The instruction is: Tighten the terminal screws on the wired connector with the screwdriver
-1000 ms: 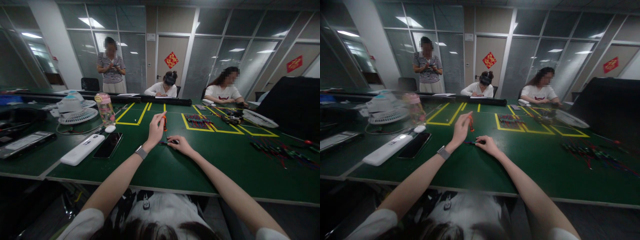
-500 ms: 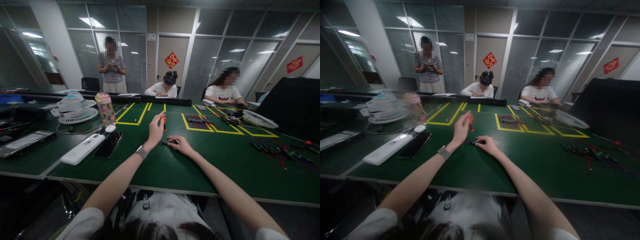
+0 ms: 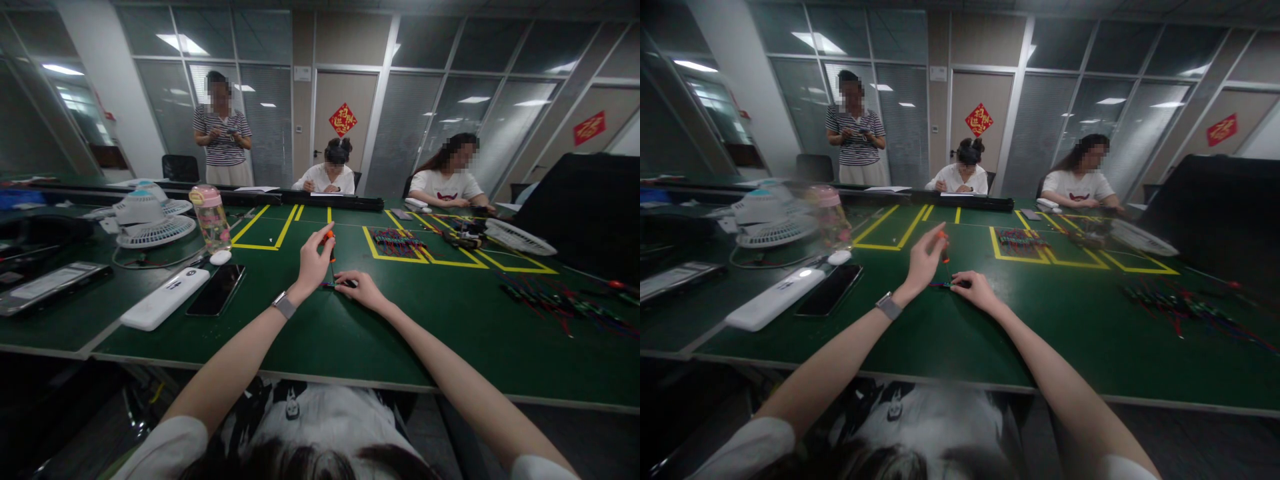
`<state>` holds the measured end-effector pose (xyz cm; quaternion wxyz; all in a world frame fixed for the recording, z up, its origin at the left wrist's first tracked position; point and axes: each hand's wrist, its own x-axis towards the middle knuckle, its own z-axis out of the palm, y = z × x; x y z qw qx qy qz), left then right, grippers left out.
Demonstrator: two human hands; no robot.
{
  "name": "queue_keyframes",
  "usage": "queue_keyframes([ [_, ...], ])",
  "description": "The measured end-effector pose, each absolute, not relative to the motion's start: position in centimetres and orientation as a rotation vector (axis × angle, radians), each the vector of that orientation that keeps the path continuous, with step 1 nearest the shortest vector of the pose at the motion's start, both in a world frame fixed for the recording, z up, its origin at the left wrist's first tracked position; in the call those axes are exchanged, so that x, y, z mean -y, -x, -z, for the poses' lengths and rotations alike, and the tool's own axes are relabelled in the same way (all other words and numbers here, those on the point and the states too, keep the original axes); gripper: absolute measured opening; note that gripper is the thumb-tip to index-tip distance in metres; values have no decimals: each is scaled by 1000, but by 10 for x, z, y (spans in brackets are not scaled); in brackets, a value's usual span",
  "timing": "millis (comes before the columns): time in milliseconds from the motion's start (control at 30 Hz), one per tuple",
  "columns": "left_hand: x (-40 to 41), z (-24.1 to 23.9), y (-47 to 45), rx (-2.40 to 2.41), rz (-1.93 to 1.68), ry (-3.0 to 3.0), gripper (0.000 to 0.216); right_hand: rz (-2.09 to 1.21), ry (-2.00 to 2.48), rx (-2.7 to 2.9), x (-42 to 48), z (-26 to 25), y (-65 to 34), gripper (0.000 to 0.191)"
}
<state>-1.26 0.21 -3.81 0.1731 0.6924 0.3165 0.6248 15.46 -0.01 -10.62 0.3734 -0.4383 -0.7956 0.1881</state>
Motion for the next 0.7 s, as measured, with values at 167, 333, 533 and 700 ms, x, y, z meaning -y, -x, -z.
queue_keyframes([
  [167, -1, 36, 16, -1049, -1832, -2026, 31, -485, 1116, 2033, 0, 107, -155, 13],
  [333, -3, 36, 15, -922, -1817, -2000, 35, -479, 1120, 2033, 0, 106, -154, 13],
  [533, 1, 34, 15, -1045, -1864, -2024, 25, -489, 1123, 2034, 0, 107, -155, 14],
  [700, -4, 36, 15, -1053, -1770, -1984, 34, -475, 1115, 2033, -2, 110, -155, 14],
])
